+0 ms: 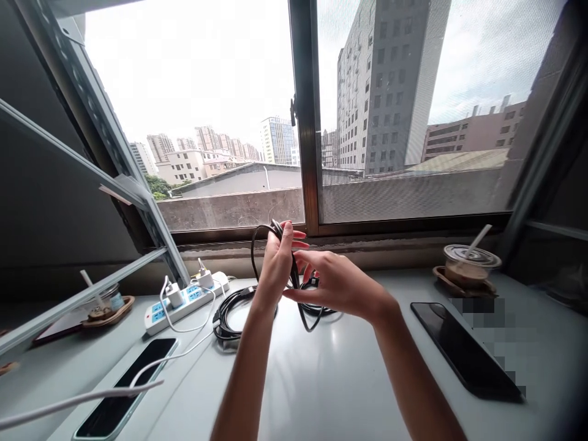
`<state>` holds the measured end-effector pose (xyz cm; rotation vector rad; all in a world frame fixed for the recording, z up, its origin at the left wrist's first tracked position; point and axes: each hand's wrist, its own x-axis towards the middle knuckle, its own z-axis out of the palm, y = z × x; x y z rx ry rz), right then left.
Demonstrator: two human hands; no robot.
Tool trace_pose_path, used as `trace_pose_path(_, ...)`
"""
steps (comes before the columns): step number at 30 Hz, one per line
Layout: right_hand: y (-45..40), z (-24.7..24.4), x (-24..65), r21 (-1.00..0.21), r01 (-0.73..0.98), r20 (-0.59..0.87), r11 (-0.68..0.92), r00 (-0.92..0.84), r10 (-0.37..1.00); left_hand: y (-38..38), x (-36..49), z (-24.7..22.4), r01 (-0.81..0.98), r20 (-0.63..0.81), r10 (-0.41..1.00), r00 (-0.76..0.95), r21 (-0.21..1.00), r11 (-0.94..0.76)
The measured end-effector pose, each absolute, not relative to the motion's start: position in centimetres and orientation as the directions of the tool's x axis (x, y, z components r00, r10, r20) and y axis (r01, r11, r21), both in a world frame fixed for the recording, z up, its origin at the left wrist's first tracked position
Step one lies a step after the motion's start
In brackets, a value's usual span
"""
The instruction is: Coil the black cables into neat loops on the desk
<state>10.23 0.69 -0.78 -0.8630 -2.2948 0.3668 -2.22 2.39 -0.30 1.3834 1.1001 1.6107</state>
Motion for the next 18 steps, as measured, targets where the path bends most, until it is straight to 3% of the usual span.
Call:
trace_pose_path(6, 0.3, -0.5, 11.2, -0.527, 0.372, 0.48, 0.765, -0.613, 0.628, 3.1, -3.4, -0.4, -0.071, 0.379, 0.92, -0.095, 0.92, -0.386)
trace_pose_path(9, 0.5, -0.3, 11.8, -0.606, 0.332, 0.511, 0.723, -0.534, 0.674, 3.1, -4.2, -0.1, -0.078, 0.421, 0.896, -0.143, 0.897, -0.435)
trace_pose_path(12, 1.1, -0.3, 12.3, -0.691, 0.17, 0.574, 0.703, -0.463, 0.676, 2.5, -4.5, 0.4, -0.122, 0.457, 0.869, -0.191, 0.867, -0.483)
trace_pose_path(18, 1.2, -0.3, 12.7, -0.727, 0.091, 0.614, 0.68, -0.357, 0.704, 0.9, -3.9, 1.2, -0.45, 0.253, 0.967, 0.041, 0.868, -0.208)
